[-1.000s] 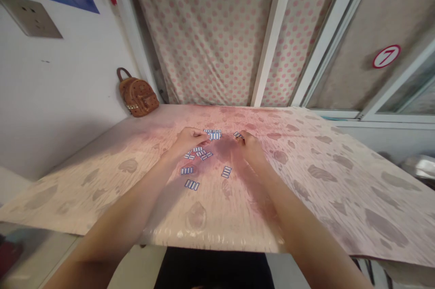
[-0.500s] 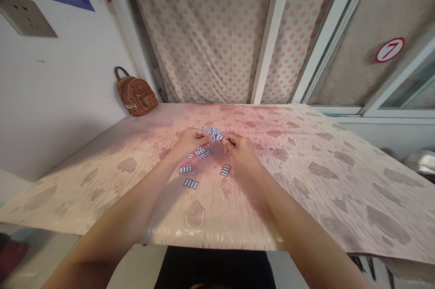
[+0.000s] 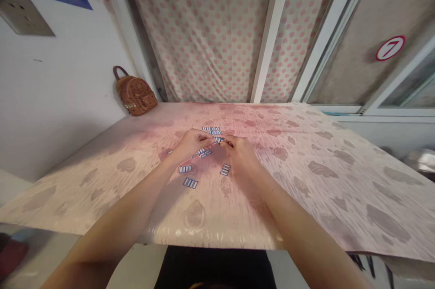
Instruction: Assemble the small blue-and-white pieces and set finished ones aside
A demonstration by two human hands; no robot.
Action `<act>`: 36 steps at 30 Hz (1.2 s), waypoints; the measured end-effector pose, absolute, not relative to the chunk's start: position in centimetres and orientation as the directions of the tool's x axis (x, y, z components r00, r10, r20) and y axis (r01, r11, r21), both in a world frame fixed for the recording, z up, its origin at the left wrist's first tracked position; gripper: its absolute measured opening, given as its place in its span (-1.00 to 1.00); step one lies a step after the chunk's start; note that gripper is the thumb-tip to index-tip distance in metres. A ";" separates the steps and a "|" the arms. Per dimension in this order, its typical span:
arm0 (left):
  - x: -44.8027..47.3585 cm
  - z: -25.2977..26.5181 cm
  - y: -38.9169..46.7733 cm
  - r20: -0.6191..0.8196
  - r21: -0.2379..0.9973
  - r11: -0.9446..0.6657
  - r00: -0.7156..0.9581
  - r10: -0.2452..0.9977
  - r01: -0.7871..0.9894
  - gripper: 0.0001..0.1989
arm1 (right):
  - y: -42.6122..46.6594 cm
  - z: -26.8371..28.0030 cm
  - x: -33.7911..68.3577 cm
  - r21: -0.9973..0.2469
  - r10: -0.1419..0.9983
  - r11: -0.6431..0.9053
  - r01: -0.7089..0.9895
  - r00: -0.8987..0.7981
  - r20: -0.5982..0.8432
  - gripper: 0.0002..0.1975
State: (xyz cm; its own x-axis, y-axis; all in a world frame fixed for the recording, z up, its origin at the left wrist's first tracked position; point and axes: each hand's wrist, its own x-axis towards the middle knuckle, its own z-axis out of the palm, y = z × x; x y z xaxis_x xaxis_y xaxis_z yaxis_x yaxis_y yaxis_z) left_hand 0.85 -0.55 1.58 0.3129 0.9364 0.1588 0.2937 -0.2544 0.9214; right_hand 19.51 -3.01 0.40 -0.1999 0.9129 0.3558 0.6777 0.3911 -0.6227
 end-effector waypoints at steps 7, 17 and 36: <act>0.8 0.8 -0.1 0.167 0.904 -0.283 0.343 0.924 0.321 -0.85 | -3.3 0.5 19.3 -0.623 0.904 0.413 0.664 -0.215 0.370 -0.72; 0.6 0.4 0.3 0.178 0.886 -0.304 0.349 0.920 0.351 -0.85 | -3.0 0.2 19.5 -0.612 0.902 0.416 0.672 -0.218 0.373 -0.72; 0.0 1.3 0.8 0.061 0.976 -0.103 0.213 0.975 0.192 -0.87 | -1.5 -0.4 20.5 -0.709 0.941 0.293 0.642 -0.063 0.333 -0.74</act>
State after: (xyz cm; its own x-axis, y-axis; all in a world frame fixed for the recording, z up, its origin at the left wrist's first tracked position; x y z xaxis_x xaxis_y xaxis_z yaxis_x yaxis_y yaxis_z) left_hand -0.01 0.75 1.27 0.2133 0.9751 0.0609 0.1918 -0.1029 0.9760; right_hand 20.52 -1.45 -0.35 -0.0627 0.9410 0.3325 0.6416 0.2932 -0.7088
